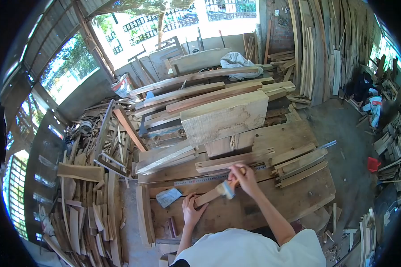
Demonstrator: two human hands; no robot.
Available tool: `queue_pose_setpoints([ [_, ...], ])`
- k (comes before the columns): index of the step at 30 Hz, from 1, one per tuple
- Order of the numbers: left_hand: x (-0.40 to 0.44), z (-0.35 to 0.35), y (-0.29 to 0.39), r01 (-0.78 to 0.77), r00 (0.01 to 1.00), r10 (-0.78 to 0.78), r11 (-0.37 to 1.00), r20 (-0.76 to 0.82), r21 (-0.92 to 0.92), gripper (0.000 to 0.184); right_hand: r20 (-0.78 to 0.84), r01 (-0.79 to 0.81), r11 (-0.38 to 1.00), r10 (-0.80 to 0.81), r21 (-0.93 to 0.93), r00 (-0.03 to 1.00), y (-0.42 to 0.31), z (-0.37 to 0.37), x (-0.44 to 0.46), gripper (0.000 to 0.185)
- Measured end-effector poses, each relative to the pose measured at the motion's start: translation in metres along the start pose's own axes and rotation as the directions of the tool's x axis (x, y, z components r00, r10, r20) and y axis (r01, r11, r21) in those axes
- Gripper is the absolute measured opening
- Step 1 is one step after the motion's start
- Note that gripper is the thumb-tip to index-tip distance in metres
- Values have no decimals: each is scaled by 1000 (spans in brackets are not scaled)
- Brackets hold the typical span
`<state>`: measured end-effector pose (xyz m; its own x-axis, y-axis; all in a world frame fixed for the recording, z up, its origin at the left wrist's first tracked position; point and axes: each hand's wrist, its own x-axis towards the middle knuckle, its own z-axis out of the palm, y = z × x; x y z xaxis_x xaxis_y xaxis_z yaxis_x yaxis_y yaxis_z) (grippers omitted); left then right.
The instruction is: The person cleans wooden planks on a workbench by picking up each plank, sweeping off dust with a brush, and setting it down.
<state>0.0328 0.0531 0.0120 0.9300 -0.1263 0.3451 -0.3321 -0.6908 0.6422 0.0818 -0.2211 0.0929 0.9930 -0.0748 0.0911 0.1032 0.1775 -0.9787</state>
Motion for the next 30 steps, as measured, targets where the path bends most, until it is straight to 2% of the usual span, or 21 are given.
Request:
queue_pose_setpoints([
  [4,1,-1,1,-17,1000,17,1000,-8,0,45,-175,108,971,-147,-214,974,-13,-50,6,18],
  [5,1,-1,1,-22,1000,22,1000,-1,-3,45,-217,64,954,-132,-292,967,-19,-58,5,16],
  [6,1,0,1,-22,1000,22,1000,-6,-2,45,-226,62,954,-132,-292,965,-21,-60,7,16],
  [8,1,0,1,-28,1000,28,1000,-7,-2,45,-162,201,782,-359,-590,919,-23,-61,8,15],
  [9,0,0,1,-24,1000,24,1000,-8,-2,45,-151,201,786,-348,-585,925,-24,-56,7,15],
  [12,1,1,1,-23,1000,23,1000,-13,1,45,-114,104,855,-186,-508,976,-12,-33,1,15],
  [14,0,1,0,-21,1000,21,1000,-15,8,45,110,290,779,-277,-555,955,-19,3,-5,14],
  [16,0,3,-1,-18,1000,18,1000,-14,-7,47,282,266,861,-151,-433,947,-2,33,-12,12],
  [18,-1,3,-3,-19,1000,19,1000,-8,-2,48,491,409,840,-204,-356,847,-5,65,-22,14],
  [19,-1,4,-5,-23,1000,23,1000,-1,-2,49,529,452,853,-265,-262,806,-3,80,-29,15],
  [20,-2,4,-6,-29,1000,29,999,-1,-20,47,575,412,873,-203,-259,792,-5,90,-35,16],
  [21,-3,6,-10,-35,999,35,999,-1,-38,45,612,262,952,-114,-159,783,-5,101,-36,17],
  [22,-4,10,-14,-19,1000,19,999,-12,-45,45,614,260,953,-113,-155,781,-7,105,-34,17],
  [24,-5,11,-16,-49,998,49,999,-31,7,45,612,-54,998,71,-46,788,-16,109,-30,20],
  [25,-5,12,-13,64,998,-65,997,-8,-50,47,510,123,991,-82,-46,856,-5,112,-23,23],
  [26,-3,11,-11,39,999,-39,999,-23,-36,48,489,-85,995,50,48,871,-6,106,-17,24],
  [28,-2,4,-5,2,1000,-2,1000,-8,-3,49,379,-139,973,60,185,923,2,96,-7,24],
  [30,0,0,0,7,1000,-6,1000,14,-13,47,247,-81,997,74,18,966,19,72,1,24],
])
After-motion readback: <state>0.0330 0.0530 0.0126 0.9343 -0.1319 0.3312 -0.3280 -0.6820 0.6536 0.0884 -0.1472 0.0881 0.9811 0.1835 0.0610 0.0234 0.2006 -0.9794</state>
